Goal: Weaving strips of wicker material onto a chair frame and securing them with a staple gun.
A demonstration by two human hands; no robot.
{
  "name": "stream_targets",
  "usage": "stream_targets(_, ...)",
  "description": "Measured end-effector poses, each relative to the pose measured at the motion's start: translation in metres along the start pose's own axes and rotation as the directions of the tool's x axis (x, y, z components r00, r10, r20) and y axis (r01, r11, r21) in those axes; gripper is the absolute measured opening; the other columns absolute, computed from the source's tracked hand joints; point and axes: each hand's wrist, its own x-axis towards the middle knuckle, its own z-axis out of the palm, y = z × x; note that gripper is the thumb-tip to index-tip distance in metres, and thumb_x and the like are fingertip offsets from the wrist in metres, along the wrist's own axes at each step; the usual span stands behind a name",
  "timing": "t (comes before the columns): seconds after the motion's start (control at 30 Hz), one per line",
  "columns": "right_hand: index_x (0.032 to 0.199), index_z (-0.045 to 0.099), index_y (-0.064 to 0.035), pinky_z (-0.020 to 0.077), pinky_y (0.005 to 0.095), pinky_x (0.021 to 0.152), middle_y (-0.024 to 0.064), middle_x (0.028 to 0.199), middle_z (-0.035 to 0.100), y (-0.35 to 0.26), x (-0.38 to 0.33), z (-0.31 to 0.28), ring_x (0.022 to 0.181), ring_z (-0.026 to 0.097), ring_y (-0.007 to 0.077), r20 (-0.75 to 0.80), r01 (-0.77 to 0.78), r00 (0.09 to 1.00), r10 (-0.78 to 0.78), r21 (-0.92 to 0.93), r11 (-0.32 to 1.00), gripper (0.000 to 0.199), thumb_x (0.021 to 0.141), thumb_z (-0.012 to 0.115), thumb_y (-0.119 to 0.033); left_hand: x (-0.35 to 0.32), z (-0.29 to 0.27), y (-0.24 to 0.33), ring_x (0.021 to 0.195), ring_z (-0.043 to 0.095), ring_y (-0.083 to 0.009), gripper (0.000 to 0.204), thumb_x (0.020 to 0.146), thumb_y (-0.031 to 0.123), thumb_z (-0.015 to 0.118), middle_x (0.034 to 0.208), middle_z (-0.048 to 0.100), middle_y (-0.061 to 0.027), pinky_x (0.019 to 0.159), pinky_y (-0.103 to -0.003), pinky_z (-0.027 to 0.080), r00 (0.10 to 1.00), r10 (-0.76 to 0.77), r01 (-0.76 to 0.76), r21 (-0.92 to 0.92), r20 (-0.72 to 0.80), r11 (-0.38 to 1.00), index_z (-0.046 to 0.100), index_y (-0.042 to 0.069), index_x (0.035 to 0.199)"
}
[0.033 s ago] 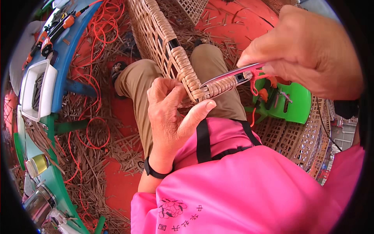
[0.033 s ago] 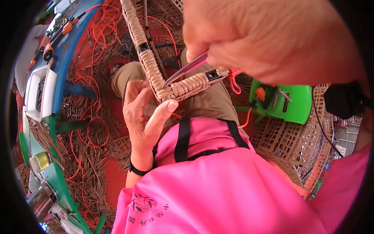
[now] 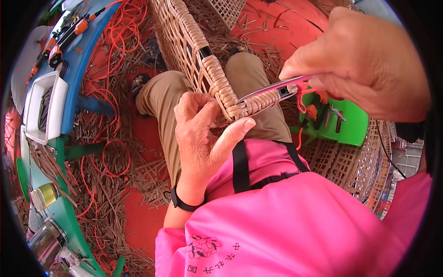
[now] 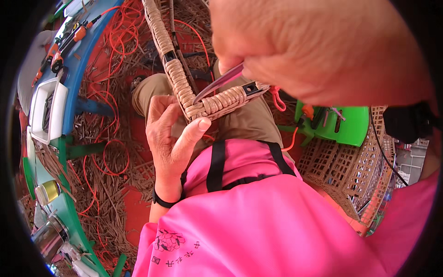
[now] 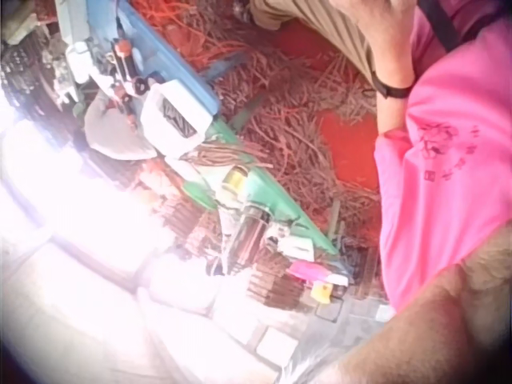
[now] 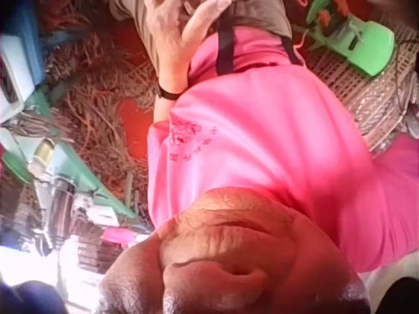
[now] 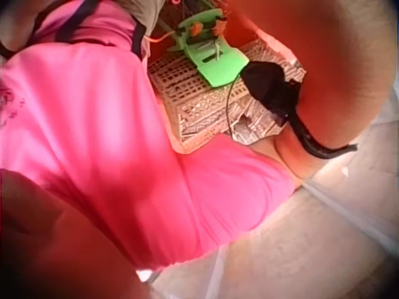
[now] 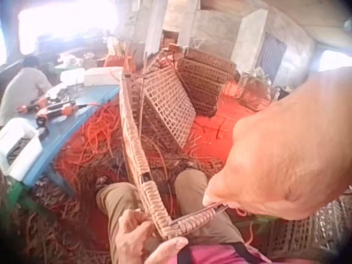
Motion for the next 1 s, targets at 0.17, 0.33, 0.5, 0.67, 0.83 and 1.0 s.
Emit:
stream_targets(0.17,0.12,0.068,-0.0006,0.0508,0.0391,0.062,0.0129,0.077,0.066,-0.023,-0.009,0.015,0.068,0.066,0.0299,-0.115,-0.035,0.993,-0.001,-0.309,0.95,0.03,0.09,0.064,-0.005,0.001,-0.006,-0.002,0.088,0.05,-0.029,0.052,0.075,0.047,0.089,0.09,0.052,-0.01,0.079,-0.041,0.039,0.997,0.041,-0.045,0.07,0.058,0.997,0.062,0.002,0.079)
stream_targets(0.33,0.121,0.066,-0.0014,0.0527,0.0429,0.067,0.0131,0.081,0.065,-0.045,-0.02,0.034,0.072,0.065,0.0336,-0.146,-0.087,0.989,0.03,-0.404,0.911,0.036,0.086,0.067,-0.004,0.0,-0.01,0.0,0.092,0.053,-0.0317,0.062,0.069,0.056,0.089,0.094,0.054,-0.0114,0.083,-0.043,0.04,0.989,0.11,-0.124,0.147,0.099,0.981,0.065,0.002,0.088)
stream_targets(0.5,0.126,0.06,0.0047,0.053,0.0429,0.063,0.015,0.083,0.063,-0.058,-0.029,0.059,0.07,0.065,0.0338,-0.161,-0.146,0.982,0.095,-0.338,0.93,0.044,0.084,0.066,-0.004,0.001,-0.009,-0.002,0.094,0.055,-0.0326,0.064,0.067,0.056,0.089,0.096,0.055,-0.0118,0.084,-0.044,0.04,0.985,0.15,-0.161,0.158,0.081,0.974,0.067,0.001,0.089)
stream_targets(0.67,0.131,0.057,0.0099,0.0531,0.0383,0.057,0.0139,0.083,0.06,-0.07,-0.032,0.095,0.066,0.065,0.0285,-0.295,-0.267,0.943,0.153,-0.4,0.877,0.051,0.082,0.064,-0.003,0.001,-0.007,-0.004,0.094,0.055,-0.0322,0.06,0.066,0.053,0.09,0.094,0.055,-0.0109,0.085,-0.044,0.04,0.984,0.163,-0.172,0.162,0.066,0.972,0.068,0.001,0.087)
stream_targets(0.83,0.136,0.056,0.0098,0.0523,0.0339,0.048,0.01,0.08,0.057,-0.084,-0.029,0.139,0.061,0.063,0.021,-0.494,-0.43,0.848,0.191,-0.431,0.793,0.054,0.085,0.063,-0.007,0.003,-0.004,-0.005,0.093,0.054,-0.0325,0.057,0.068,0.052,0.088,0.093,0.053,-0.011,0.084,-0.044,0.039,0.977,0.206,-0.213,0.18,0.059,0.96,0.065,0.002,0.083)
stream_targets(1.0,0.142,0.054,0.0057,0.0524,0.0317,0.046,0.0063,0.08,0.054,-0.094,-0.013,0.179,0.062,0.063,0.0167,-0.624,-0.593,0.739,0.255,-0.421,0.686,0.057,0.088,0.063,-0.01,0.002,0.0,-0.005,0.091,0.052,-0.032,0.055,0.068,0.047,0.09,0.091,0.051,-0.0109,0.083,-0.043,0.038,0.977,0.21,-0.212,0.173,0.028,0.962,0.061,0.002,0.081)
